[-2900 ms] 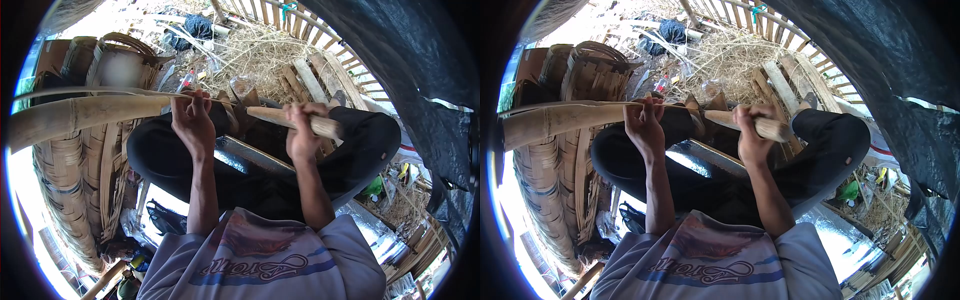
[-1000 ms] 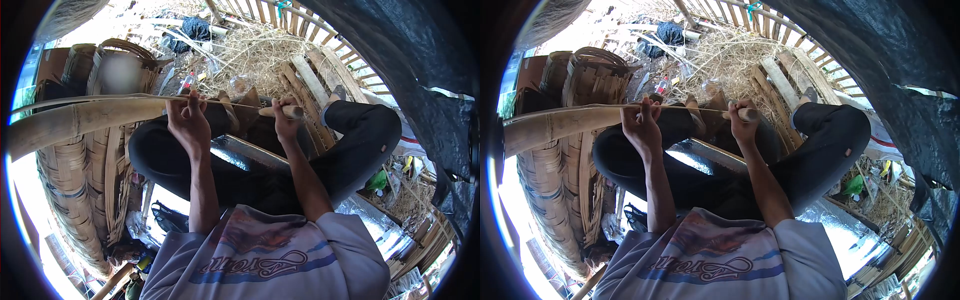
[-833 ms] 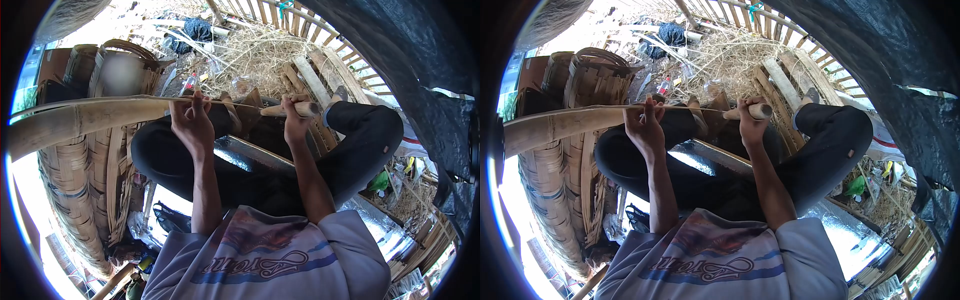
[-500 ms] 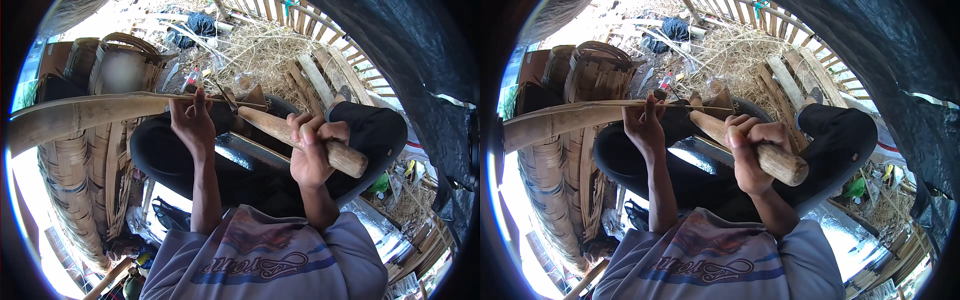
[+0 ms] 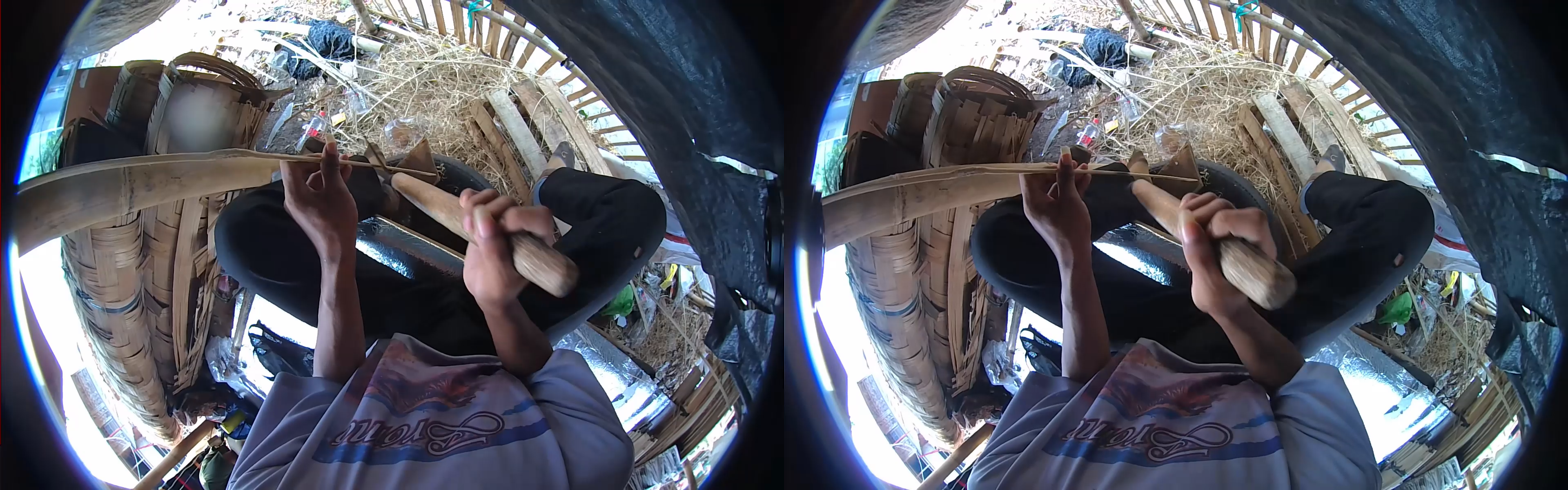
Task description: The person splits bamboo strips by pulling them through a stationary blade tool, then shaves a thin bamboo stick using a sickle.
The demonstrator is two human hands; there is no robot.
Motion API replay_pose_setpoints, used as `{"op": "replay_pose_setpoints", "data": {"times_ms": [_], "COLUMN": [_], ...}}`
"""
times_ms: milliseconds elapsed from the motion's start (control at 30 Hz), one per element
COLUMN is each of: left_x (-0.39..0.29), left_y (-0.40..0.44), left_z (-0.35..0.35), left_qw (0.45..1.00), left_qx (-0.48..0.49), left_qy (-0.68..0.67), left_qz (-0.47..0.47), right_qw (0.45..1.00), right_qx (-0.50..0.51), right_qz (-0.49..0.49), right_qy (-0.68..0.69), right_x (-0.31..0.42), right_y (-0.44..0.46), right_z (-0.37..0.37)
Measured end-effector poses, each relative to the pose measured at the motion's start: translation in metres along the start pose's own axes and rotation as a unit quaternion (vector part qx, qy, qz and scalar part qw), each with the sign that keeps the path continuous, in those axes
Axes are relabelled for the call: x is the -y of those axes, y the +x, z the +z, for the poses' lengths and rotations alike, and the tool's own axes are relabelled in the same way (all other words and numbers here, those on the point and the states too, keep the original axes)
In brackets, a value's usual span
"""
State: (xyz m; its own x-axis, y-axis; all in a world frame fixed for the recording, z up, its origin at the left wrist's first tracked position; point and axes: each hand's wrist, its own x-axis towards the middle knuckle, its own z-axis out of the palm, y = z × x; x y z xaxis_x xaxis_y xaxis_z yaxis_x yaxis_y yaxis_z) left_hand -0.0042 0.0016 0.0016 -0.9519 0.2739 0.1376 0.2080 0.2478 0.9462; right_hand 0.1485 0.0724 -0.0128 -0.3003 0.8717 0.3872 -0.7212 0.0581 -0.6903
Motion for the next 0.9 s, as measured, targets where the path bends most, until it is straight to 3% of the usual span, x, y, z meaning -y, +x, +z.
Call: {"op": "replay_pose_setpoints", "data": {"times_ms": [67, 133, 267, 333, 400, 533, 567, 667, 767, 900], "left_x": [0.001, 0.003, 0.000, -0.001, -0.003, -0.001, 0.000, 0.002, -0.002, 0.001], "left_y": [-0.001, -0.001, -0.001, 0.000, 0.000, -0.002, 0.000, -0.003, -0.001, -0.002], "left_z": [-0.002, -0.003, -0.001, 0.002, 0.001, 0.002, 0.002, 0.000, 0.004, 0.001], "left_qw": [1.000, 1.000, 1.000, 1.000, 1.000, 1.000, 1.000, 1.000, 1.000, 1.000], "left_qx": [0.002, -0.002, -0.013, -0.009, -0.006, -0.005, -0.006, -0.016, -0.011, -0.006], "left_qy": [0.001, 0.006, 0.006, -0.015, -0.005, 0.004, 0.004, 0.001, -0.015, 0.008], "left_qz": [-0.001, -0.001, -0.005, -0.009, -0.010, 0.009, 0.011, -0.011, -0.006, 0.009], "right_qw": [0.991, 0.986, 0.998, 0.998, 1.000, 0.957, 0.955, 0.999, 0.998, 0.977], "right_qx": [-0.039, -0.081, -0.003, 0.054, 0.010, -0.073, -0.074, -0.045, 0.041, -0.023], "right_qz": [0.075, 0.094, -0.029, -0.040, -0.006, 0.099, 0.080, 0.013, -0.037, 0.048], "right_qy": [-0.107, -0.109, 0.063, 0.018, -0.029, -0.263, -0.276, -0.024, 0.009, -0.207], "right_x": [-0.025, -0.027, 0.021, 0.027, -0.001, -0.039, -0.038, 0.005, 0.017, -0.042], "right_y": [-0.013, -0.010, 0.006, 0.005, -0.009, -0.023, -0.022, -0.004, 0.001, -0.023], "right_z": [-0.012, -0.013, 0.010, 0.009, 0.001, -0.022, -0.026, 0.001, 0.007, -0.016]}}
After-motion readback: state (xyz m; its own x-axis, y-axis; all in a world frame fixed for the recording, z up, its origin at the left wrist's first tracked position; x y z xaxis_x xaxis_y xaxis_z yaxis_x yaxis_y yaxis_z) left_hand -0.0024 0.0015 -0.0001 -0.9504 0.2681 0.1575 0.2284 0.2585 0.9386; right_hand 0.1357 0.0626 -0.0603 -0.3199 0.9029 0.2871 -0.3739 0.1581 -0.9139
